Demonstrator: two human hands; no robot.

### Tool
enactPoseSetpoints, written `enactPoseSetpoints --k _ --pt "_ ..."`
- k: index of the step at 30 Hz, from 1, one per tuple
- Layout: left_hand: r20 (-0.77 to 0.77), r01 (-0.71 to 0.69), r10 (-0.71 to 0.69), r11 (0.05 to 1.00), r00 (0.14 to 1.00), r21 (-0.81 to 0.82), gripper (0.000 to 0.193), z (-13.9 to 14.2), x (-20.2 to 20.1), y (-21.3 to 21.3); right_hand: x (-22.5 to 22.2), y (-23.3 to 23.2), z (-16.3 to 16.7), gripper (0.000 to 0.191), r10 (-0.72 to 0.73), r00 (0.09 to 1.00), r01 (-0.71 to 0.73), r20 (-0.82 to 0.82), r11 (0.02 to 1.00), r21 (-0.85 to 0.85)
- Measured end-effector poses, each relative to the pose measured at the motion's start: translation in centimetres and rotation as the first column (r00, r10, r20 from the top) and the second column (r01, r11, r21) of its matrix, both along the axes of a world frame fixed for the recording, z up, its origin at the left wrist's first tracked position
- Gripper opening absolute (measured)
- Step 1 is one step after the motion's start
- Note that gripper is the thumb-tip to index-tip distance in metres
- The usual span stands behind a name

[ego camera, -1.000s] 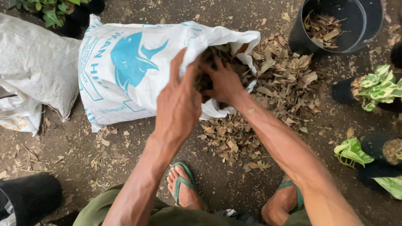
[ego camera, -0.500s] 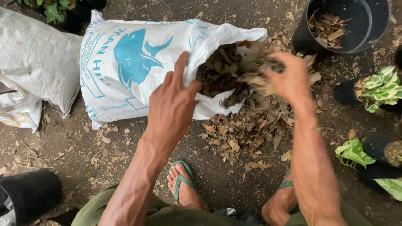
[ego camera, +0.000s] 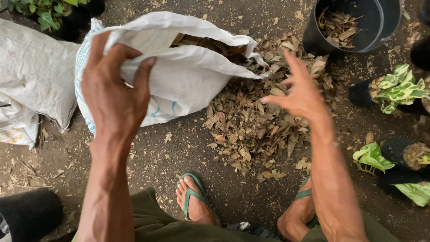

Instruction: The person sits on the ground sorting through a pile of dry leaves, picking pieces by hand and placing handfuls of leaves into a woven sack. They continue gathering and transferring leaves from the ground pile into the sack throughout the episode.

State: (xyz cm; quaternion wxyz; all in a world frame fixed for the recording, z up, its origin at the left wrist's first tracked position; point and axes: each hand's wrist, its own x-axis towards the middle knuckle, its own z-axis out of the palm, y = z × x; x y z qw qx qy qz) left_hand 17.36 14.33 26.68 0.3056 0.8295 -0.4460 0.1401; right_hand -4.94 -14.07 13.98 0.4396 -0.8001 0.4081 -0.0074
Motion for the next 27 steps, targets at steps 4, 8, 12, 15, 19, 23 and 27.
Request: enactPoseSetpoints --k 4,8,12,15,19,23,27 --pt "0.06 -0.004 0.005 1.0 0.998 -0.024 0.017 0.3 1.6 1.0 4.8 1.5 -4.0 0.127 0.361 0.901 -0.128 0.24 0.751 -0.648" --pt "0.122 -0.034 0.04 0.998 0.992 -0.047 0.017 0.3 2.1 2.2 6.5 1.0 -5.0 0.031 -0.058 0.901 0.063 0.43 0.998 0.002" --pt "-0.224 -0.145 0.112 0.98 0.968 -0.137 0.034 -0.4 2.3 1.4 8.6 0.9 -2.9 0.017 -0.146 0.845 0.088 0.515 0.987 0.136" --pt "-0.034 0.007 -0.011 0.992 0.999 -0.126 0.083 -1.5 1.2 0.5 11.5 2.3 -1.9 0.015 -0.098 0.842 0.046 0.531 0.993 0.109" --pt "-0.186 0.307 -0.332 0.939 0.925 -0.153 0.161 -3.4 -0.4 -0.7 14.6 3.2 -2.2 0.015 -0.136 0.865 0.05 0.482 0.981 0.187" --pt "-0.09 0.26 -0.249 0.955 0.964 0.144 0.185 -5.2 -1.5 -1.4 14.3 3.8 -3.6 0.015 -0.163 0.809 0.111 0.565 0.986 0.126" --pt "-0.139 0.145 -0.128 0.982 0.982 0.123 0.162 -7.5 -2.9 -2.5 13.6 6.2 -4.8 0.015 -0.074 0.851 -0.021 0.52 0.985 0.174"
